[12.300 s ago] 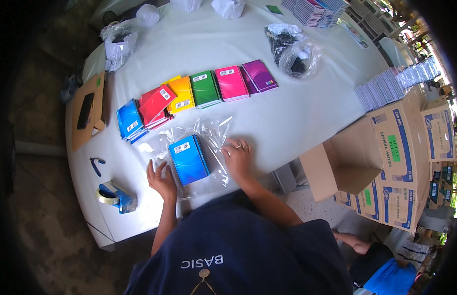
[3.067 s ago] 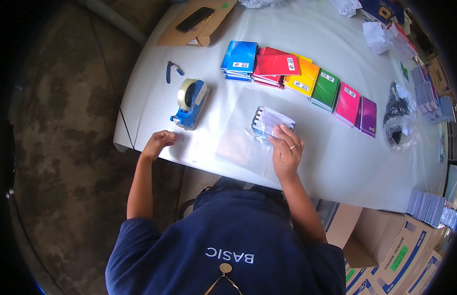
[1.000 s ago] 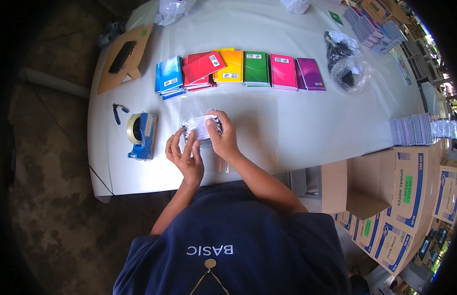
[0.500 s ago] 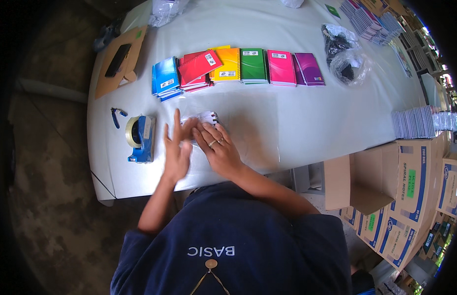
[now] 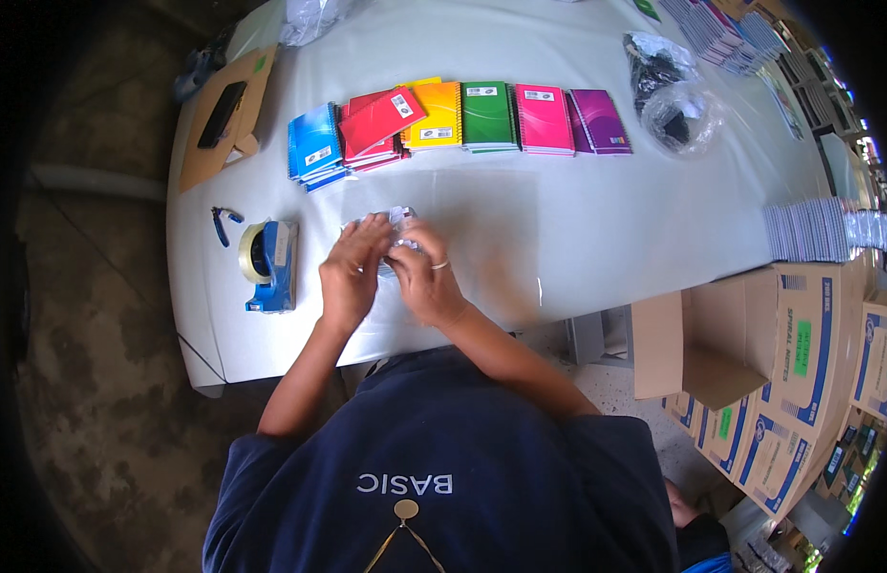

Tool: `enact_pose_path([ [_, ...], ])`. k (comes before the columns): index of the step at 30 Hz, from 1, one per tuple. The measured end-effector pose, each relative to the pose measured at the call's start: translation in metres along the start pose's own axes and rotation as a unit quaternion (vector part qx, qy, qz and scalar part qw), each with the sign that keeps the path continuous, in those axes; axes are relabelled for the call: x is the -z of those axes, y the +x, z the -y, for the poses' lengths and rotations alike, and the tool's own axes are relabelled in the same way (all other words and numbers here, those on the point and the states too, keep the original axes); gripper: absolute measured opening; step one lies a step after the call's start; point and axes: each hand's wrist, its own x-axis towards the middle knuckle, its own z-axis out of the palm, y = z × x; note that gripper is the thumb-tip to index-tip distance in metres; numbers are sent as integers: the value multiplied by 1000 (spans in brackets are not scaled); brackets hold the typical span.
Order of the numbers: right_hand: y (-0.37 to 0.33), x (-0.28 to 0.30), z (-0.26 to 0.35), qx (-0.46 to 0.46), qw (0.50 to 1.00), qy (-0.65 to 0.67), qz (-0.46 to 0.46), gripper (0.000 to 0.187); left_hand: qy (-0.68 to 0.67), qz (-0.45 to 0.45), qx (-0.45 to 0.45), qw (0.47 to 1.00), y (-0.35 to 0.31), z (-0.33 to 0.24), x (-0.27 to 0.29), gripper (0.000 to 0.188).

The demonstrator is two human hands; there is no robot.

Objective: The person picks up several colorful spiral notebooks from a table and places them one by one into a plastic bag.

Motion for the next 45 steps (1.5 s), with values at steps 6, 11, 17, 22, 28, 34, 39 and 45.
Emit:
enact_pose_path([
  [6, 2, 12, -1, -53, 994, 1, 94, 66, 0, 82, 32, 996, -24, -3, 31, 27],
  [11, 4, 8, -1, -3, 996, -1, 91, 58, 83, -145, 424, 890, -89, 145, 127, 29],
  [17, 2, 13, -6, 0, 997, -29, 77, 42, -262, 99, 617, 735, -85, 131, 142, 33],
  [22, 1, 10, -3, 27, 995, -28, 92, 45, -433, 4, 551, 714, -122, 132, 136, 24],
  [28, 1, 9, -6, 38, 997, -3, 73, 41, -251, -21, 558, 791, -189, 120, 121, 15],
  [34, -2, 15, -17, 32, 996, -10, 80, 45, -295, -206, 406, 840, -44, 24, 105, 25],
  [39, 3, 20, -8, 27, 995, 12, 95, 50, -375, -36, 546, 748, -20, -55, 8, 40],
  [45, -2, 28, -6, 21, 990, -13, 140, 59, -359, -85, 545, 753, -45, -55, -8, 43],
])
